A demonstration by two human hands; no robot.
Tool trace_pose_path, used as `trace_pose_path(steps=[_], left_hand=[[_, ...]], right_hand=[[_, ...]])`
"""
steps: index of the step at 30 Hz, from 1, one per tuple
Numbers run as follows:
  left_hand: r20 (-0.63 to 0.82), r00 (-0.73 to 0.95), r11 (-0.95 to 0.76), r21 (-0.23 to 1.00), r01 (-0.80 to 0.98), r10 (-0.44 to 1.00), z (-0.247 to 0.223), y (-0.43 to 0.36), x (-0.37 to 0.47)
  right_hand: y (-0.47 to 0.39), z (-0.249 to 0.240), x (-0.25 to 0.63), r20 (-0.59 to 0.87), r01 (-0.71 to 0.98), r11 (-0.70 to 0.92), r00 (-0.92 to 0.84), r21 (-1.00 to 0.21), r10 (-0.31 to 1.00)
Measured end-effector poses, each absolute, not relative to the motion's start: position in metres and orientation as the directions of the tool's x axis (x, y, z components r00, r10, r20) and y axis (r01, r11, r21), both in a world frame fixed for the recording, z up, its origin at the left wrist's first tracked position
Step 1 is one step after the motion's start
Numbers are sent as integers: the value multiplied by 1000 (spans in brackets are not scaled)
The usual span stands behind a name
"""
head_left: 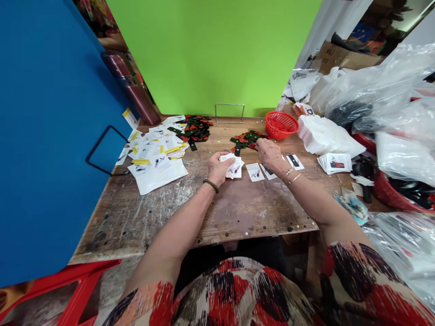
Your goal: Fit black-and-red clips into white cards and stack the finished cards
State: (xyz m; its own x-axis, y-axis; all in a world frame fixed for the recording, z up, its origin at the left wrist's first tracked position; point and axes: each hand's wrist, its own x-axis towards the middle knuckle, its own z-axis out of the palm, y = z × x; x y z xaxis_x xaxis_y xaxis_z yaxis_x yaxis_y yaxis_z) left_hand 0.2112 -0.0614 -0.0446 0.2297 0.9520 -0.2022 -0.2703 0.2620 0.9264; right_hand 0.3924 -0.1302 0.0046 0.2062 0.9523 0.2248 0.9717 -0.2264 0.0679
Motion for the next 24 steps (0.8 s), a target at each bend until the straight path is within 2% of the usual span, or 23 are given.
trace_pose_path(steps=[3,7,9,11,13,16,20,24], left_hand=[[-191,237,255,926,-279,953,-44,-63,212],[-191,230,250,931,-265,954,-42,-66,211],[-190,230,250,930,-269,954,-41,-68,210],[-177,246,246,927,-285,953,-40,-70,209],[-161,271,242,924,-298,949,-39,-71,207],[-158,326,259,920,-294,932,-37,-71,205],[-197,382,323,897,-302,903,-37,-65,202],[-221,350,341,880,-330,910,-39,-60,201]], right_hand=[[-160,8,365,146,968,-246,236,50,961],[-182,1,337,3,985,-169,169,30,986],[-179,-3,333,19,984,-153,155,-89,988],[-167,-7,335,122,947,-140,182,-290,976],[-151,-12,339,199,861,-116,242,-494,950],[-133,-19,346,182,697,-119,342,-707,922],[-123,-27,353,146,455,-76,434,-887,889],[-123,-25,353,24,273,-129,495,-953,868]])
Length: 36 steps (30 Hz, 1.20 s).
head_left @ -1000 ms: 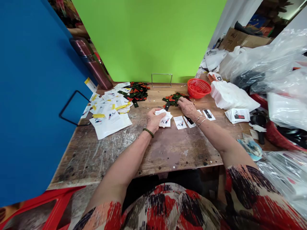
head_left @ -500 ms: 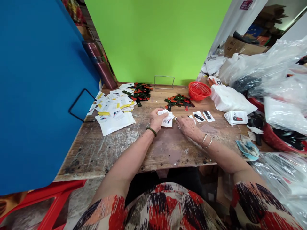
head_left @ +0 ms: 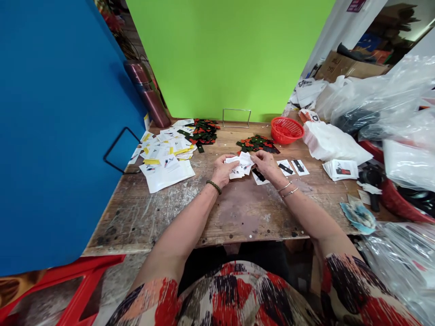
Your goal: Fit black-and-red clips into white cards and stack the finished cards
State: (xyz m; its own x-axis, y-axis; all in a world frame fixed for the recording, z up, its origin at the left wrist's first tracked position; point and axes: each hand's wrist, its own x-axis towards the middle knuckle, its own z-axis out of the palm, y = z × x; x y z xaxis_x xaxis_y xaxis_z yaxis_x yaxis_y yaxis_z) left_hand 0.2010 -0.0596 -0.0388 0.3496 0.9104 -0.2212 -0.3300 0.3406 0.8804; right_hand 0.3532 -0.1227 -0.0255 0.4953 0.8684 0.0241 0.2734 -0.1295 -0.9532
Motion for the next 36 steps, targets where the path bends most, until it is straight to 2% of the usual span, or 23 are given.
trace_pose_path(steps=[5,9,12,15,18,21,23,25,29,33,36], left_hand=[[-217,385,354,875,-331,897,-40,-60,202],[-254,324,359,874,-326,912,-39,-58,202],[-265,320,369,868,-331,910,-37,-56,202],[-249,258,330,878,-347,934,-33,-50,199],[-267,144,302,881,-364,953,-31,-40,193],[-283,43,280,893,-351,958,-30,-31,188],[-280,23,271,900,-340,960,-31,-28,186],[-276,30,270,904,-331,961,-33,-27,186],[-244,23,240,926,-290,970,-39,-26,187],[-228,2,220,938,-267,974,-40,-24,187],[-239,-6,229,938,-258,971,-38,-23,186]], right_hand=[[-127,-19,346,-104,205,-239,511,-949,853],[-130,-17,347,-201,26,-226,363,-974,910],[-130,-16,352,-210,-37,-210,338,-977,917],[-130,-11,361,-155,-27,-160,457,-987,876],[-131,-6,371,-120,56,-169,492,-984,862],[-133,-8,375,-145,189,-234,393,-954,908],[-133,-14,372,-129,336,-251,346,-908,929],[-131,-21,368,-63,528,-232,317,-817,946],[-121,-25,362,77,829,-172,249,-533,965],[-98,-19,357,169,891,-243,327,-384,930],[-77,-15,348,132,879,-348,407,-327,904]])
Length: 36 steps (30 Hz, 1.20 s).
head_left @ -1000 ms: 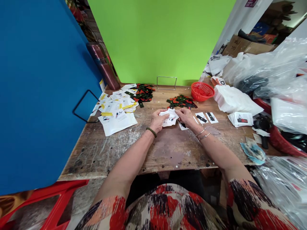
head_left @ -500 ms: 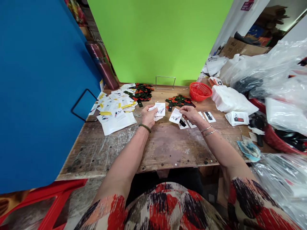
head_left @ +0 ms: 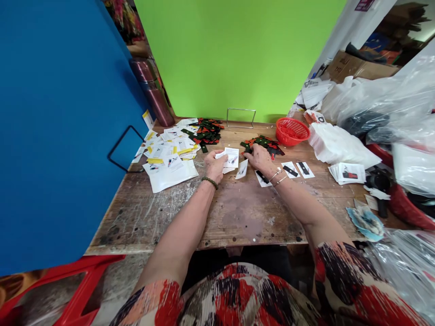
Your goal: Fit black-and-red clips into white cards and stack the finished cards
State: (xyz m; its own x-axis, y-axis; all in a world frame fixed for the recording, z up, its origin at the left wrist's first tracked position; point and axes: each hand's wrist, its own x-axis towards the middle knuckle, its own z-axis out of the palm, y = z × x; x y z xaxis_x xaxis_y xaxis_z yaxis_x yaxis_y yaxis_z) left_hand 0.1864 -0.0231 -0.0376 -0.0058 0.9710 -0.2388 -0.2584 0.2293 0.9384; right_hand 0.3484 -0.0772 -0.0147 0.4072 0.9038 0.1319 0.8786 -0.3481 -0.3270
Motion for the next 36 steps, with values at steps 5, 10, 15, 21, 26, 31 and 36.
trace_pose_path(steps=[5,10,15,21,26,31,36], left_hand=[[-197,-2,194,967,-167,980,-38,-25,186],[-51,88,47,997,54,995,-47,-28,188],[81,186,-142,928,344,979,-42,-39,189],[282,369,-442,754,486,886,-36,-55,191],[304,367,-455,763,459,879,-37,-57,190],[241,298,-354,832,427,924,-36,-53,188],[170,198,-225,925,306,965,-26,-48,185]], right_hand=[[-54,-13,343,19,805,-475,515,-355,857],[-56,-13,362,73,715,-426,552,-554,831],[-94,-3,370,-1,406,-281,568,-869,823],[-152,0,339,-20,235,-146,468,-961,884],[-160,-17,310,-119,358,-330,500,-873,858],[-156,-21,300,56,754,-373,474,-540,879],[-156,-19,305,96,830,-313,398,-462,912]])
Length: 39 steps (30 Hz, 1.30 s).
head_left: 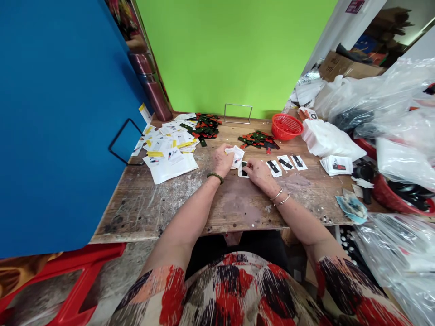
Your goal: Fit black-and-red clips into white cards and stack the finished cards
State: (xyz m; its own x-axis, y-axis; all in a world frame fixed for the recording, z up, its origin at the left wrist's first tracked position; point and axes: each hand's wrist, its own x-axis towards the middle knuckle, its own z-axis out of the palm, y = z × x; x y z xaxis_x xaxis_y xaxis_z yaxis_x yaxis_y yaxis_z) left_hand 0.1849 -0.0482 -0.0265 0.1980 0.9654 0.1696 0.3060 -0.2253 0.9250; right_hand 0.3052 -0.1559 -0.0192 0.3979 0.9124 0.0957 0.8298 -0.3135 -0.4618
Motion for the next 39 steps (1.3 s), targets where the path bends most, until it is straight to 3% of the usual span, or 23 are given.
trace_pose_path(steps=[4,6,8,13,22,26,30,39], left_hand=[[117,223,-129,991,39,968,-16,-57,186],[76,277,-58,995,-76,958,-12,-66,189],[25,337,28,988,-153,941,-10,-76,193],[-92,424,217,942,-257,901,-8,-95,201],[-180,566,340,921,-190,804,-11,-121,205],[-172,496,320,919,-230,851,-12,-121,201],[-226,552,436,854,-284,803,-12,-121,194],[-271,714,634,712,-302,645,-13,-126,190]], right_hand=[[-149,-21,317,182,548,-184,544,-816,819],[-148,-18,322,90,301,-115,589,-947,803],[-154,-14,326,-2,107,-78,574,-991,819],[-183,-9,338,-36,-30,-23,619,-999,785],[-210,-21,338,-78,-20,-82,607,-996,791],[-223,-8,336,-153,-213,-63,436,-975,887],[-234,2,334,-205,-381,-94,261,-920,943],[-236,-4,329,-217,-537,-78,201,-840,955]])
